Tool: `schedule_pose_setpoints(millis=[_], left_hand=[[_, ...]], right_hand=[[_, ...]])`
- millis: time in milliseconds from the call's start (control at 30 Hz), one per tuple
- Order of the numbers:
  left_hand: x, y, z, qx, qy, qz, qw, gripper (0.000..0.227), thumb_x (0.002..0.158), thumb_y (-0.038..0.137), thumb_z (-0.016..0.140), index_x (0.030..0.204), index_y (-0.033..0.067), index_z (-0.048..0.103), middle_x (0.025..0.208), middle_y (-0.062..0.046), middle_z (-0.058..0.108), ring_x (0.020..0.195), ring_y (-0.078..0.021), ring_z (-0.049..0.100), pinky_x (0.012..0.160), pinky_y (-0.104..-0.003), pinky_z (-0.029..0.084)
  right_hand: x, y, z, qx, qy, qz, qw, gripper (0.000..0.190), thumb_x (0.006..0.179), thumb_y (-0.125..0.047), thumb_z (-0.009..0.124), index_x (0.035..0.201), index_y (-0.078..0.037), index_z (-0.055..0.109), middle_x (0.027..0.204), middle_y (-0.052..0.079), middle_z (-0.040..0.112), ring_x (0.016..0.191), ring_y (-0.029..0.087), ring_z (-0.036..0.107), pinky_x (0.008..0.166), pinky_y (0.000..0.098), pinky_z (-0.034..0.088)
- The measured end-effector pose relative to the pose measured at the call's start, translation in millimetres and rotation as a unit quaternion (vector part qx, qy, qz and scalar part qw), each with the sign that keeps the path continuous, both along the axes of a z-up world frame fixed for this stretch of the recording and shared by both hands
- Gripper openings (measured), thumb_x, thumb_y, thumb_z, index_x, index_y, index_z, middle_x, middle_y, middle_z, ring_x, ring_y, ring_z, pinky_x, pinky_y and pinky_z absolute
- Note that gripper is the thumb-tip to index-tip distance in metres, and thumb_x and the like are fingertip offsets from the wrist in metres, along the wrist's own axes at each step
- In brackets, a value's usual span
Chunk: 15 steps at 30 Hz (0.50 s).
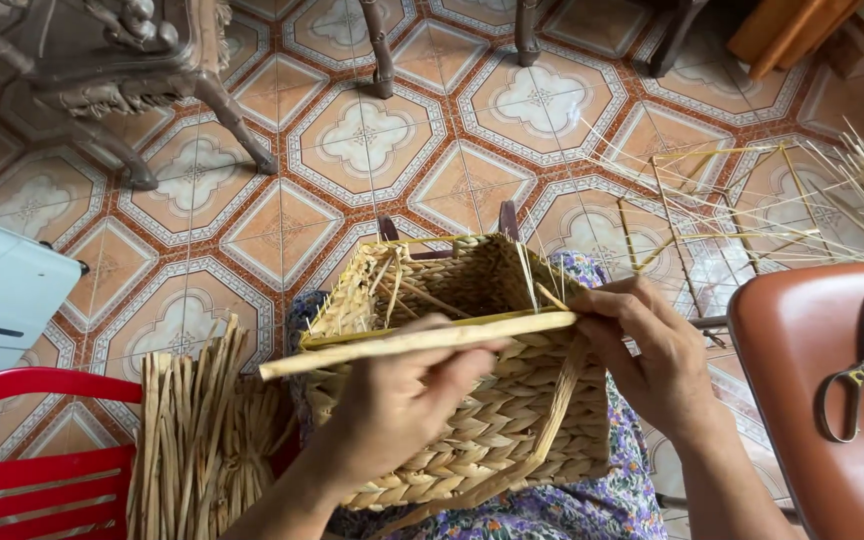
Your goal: Weaving a basket using dried plant fibers or straw.
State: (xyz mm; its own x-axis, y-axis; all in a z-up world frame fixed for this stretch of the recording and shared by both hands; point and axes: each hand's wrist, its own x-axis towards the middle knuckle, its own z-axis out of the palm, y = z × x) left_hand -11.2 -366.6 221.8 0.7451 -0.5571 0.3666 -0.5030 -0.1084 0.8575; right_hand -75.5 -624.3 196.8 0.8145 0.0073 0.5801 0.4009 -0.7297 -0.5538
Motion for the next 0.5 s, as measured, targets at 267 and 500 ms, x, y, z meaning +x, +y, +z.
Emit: schedule_pose_setpoints(millis=[267, 500], left_hand=[[4.0, -69.4, 12.9, 0.158, -0.062, 0.019, 0.985, 0.03, 0.096, 0.011, 0.068, 0.124, 0.0009, 0.066, 0.083, -0.01, 0.067, 0.059, -0.019, 0.067, 0.045, -0.031, 0.054], [-7.7, -74.4, -24.9, 0.051, -0.131, 0.017, 0.99, 0.013, 0.098, 0.012, 0.073, 0.106, 0.0026, 0.069, 0.097, -0.009, 0.068, 0.079, -0.0195, 0.073, 0.066, -0.027, 0.062]], right_hand=[[2.7, -11.0, -17.7, 0.078, 0.039, 0.011, 0.996, 0.016, 0.096, 0.002, 0.063, 0.11, -0.001, 0.056, 0.099, 0.009, 0.063, 0.087, 0.017, 0.068, 0.074, 0.0295, 0.058], [10.4, -18.8, -39.8, 0.324, 0.137, 0.053, 0.935, 0.006, 0.104, -0.002, 0.061, 0.109, -0.003, 0.06, 0.093, 0.001, 0.058, 0.082, 0.011, 0.053, 0.07, 0.0231, 0.046]])
